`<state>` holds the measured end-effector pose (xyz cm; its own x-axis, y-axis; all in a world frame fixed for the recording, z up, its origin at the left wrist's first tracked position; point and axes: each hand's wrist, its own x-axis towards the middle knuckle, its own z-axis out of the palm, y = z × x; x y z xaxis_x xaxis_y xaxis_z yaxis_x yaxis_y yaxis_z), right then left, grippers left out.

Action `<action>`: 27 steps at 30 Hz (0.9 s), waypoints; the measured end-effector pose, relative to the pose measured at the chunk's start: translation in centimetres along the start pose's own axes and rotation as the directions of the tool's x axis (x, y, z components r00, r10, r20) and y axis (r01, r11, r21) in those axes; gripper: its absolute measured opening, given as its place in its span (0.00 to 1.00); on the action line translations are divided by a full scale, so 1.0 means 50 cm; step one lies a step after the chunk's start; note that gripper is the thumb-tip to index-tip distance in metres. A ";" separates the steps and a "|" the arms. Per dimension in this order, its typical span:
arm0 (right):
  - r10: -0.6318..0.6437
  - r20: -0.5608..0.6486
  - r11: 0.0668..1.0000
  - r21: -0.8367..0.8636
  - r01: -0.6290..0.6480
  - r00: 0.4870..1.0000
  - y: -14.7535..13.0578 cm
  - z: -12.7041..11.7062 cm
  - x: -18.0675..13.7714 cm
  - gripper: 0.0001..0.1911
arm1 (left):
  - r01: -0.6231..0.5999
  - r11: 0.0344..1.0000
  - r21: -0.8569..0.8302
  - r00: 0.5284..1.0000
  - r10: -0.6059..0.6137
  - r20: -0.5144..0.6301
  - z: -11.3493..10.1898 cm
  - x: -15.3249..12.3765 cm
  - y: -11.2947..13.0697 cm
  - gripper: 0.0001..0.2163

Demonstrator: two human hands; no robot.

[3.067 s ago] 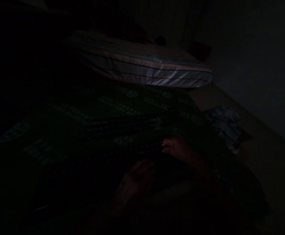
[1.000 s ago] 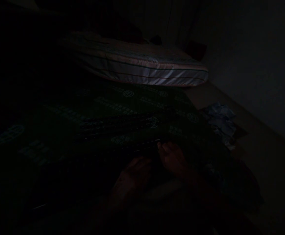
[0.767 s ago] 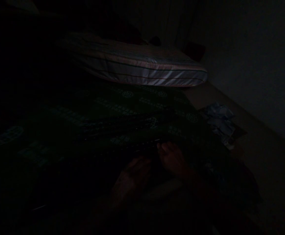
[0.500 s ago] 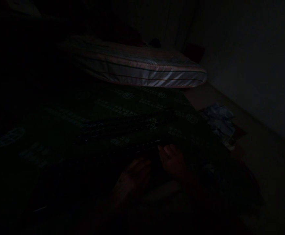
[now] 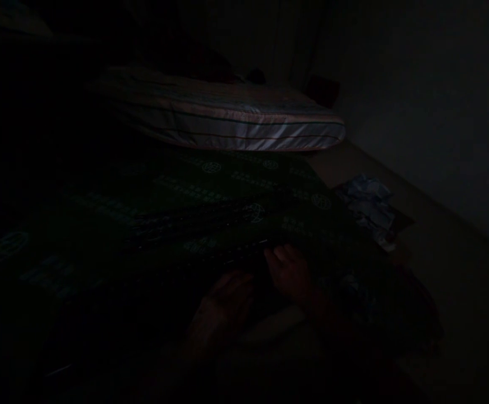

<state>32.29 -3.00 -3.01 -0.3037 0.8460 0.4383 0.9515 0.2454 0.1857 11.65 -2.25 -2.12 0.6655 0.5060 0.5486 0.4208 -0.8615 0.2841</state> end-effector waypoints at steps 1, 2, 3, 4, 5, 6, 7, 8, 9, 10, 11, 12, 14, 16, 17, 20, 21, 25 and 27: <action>0.006 0.007 1.000 0.004 -0.006 1.000 0.000 0.000 0.001 0.14 | -0.006 1.000 0.000 1.000 0.006 0.003 -0.001 0.002 0.000 0.10; 0.013 0.013 1.000 0.013 -0.013 1.000 0.001 0.000 0.002 0.15 | -0.015 1.000 0.000 1.000 0.015 0.002 -0.002 0.004 0.000 0.10; 0.022 0.018 1.000 0.021 -0.022 1.000 0.001 -0.001 0.002 0.15 | -0.023 1.000 0.000 1.000 0.023 0.001 -0.003 0.006 0.000 0.10; 0.033 0.022 0.999 0.029 -0.033 0.999 0.002 -0.001 0.003 0.15 | -0.034 0.999 0.002 0.999 0.034 0.000 -0.004 0.008 -0.001 0.10; 0.045 0.025 0.998 0.037 -0.046 0.999 0.003 -0.002 0.004 0.15 | -0.045 0.999 0.002 0.999 0.045 -0.002 -0.004 0.010 -0.001 0.10; 0.055 0.032 0.997 0.043 -0.056 0.998 0.004 -0.003 0.005 0.16 | -0.049 0.999 0.001 0.999 0.049 0.003 -0.005 0.012 -0.002 0.10; 0.064 0.040 0.997 0.050 -0.066 0.997 0.005 -0.004 0.006 0.16 | -0.043 0.999 -0.002 0.999 0.043 0.000 -0.005 0.014 -0.003 0.10; 0.072 0.052 0.996 0.055 -0.074 0.996 0.005 -0.005 0.007 0.16 | -0.037 0.999 -0.013 0.999 0.037 0.003 -0.005 0.016 -0.004 0.11; 0.075 0.068 0.995 0.060 -0.079 0.995 0.006 -0.006 0.008 0.16 | -0.028 0.999 -0.027 1.000 0.028 0.008 -0.005 0.017 -0.006 0.11; 0.079 0.085 0.995 0.062 -0.084 0.993 0.007 -0.007 0.010 0.16 | -0.029 0.999 -0.035 1.000 0.030 0.002 -0.004 0.017 -0.007 0.11; 0.082 0.103 0.994 0.061 -0.089 0.991 0.006 -0.008 0.012 0.16 | -0.032 0.999 -0.040 0.999 0.032 -0.005 -0.003 0.018 -0.009 0.11; 0.088 0.117 0.994 0.061 -0.095 0.989 0.006 -0.010 0.015 0.16 | -0.035 0.999 -0.041 0.999 0.034 -0.011 -0.003 0.018 -0.010 0.11; 0.111 0.136 0.991 0.062 -0.120 0.985 0.003 -0.013 0.018 0.16 | -0.034 0.999 -0.036 0.999 0.034 -0.022 -0.001 0.019 -0.012 0.11; 0.144 0.140 0.986 0.060 -0.153 0.980 -0.002 -0.016 0.021 0.16 | -0.031 0.999 -0.025 0.999 0.031 -0.014 -0.001 0.019 -0.012 0.11; 0.160 0.139 0.984 0.057 -0.169 0.977 -0.004 -0.017 0.021 0.16 | -0.030 0.999 -0.019 1.000 0.030 -0.004 0.000 0.019 -0.012 0.11; 0.187 0.128 0.979 0.052 -0.195 0.974 -0.009 -0.016 0.020 0.17 | -0.033 0.999 0.003 0.999 0.033 0.010 0.002 0.020 -0.013 0.11; 0.191 0.125 0.978 0.057 -0.200 0.974 -0.009 -0.016 0.020 0.17 | -0.036 0.999 0.013 0.999 0.036 0.002 0.003 0.019 -0.014 0.11; 0.201 0.127 0.974 0.083 -0.212 0.971 -0.008 -0.013 0.019 0.18 | -0.057 0.998 0.032 0.998 0.058 -0.017 0.007 0.019 -0.019 0.11; 0.205 0.129 0.973 0.085 -0.216 0.970 -0.008 -0.014 0.021 0.18 | -0.066 0.997 0.031 0.998 0.066 -0.021 0.007 0.020 -0.020 0.11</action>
<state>31.58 -2.56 -2.00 -0.0937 0.9321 0.3499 0.9953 0.0961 0.0106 12.10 -0.86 -2.14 0.6787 0.4466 0.5830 0.3951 -0.8912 0.2228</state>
